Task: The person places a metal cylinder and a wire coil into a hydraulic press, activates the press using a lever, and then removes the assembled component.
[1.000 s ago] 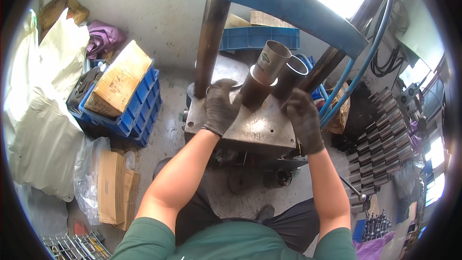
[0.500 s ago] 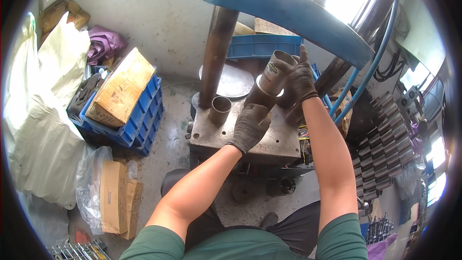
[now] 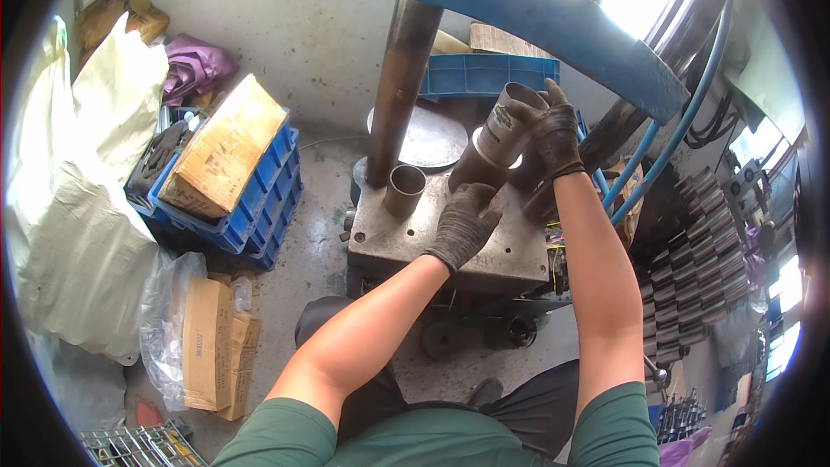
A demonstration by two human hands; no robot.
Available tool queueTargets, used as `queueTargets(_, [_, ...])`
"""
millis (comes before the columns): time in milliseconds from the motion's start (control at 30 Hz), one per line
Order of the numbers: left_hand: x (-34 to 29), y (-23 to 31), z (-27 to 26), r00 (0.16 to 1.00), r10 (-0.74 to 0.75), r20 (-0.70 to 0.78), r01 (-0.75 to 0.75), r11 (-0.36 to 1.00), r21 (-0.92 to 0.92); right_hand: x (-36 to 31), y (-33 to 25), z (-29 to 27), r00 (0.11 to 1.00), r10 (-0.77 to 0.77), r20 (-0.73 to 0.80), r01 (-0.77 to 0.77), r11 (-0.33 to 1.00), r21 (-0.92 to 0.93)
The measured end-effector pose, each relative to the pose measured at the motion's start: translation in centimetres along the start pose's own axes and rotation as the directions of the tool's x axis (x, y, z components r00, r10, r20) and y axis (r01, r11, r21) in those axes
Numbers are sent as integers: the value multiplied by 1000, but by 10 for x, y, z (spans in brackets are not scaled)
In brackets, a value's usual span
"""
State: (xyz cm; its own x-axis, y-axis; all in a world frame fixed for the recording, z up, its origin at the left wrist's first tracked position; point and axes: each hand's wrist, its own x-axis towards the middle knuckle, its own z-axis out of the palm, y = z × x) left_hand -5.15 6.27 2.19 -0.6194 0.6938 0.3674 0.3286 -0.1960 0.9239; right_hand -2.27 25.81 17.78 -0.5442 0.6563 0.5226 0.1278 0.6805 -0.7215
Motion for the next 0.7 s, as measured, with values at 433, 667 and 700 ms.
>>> queueTargets(433, [-1, -12, 17, 1000, 8, 14, -7, 1000, -29, -1, -1, 6, 998, -15, -63, 20, 996, 86])
queueTargets(667, [-2, -18, 18, 998, -42, 42, 43, 999, -26, -17, -45, -2, 981, -185, -51, 148, 561, 814])
queueTargets(700, [-1, -17, 17, 995, -80, 57, 84, 993, -77, -36, -57, -6, 995, -77, -58, 95, 681, 726])
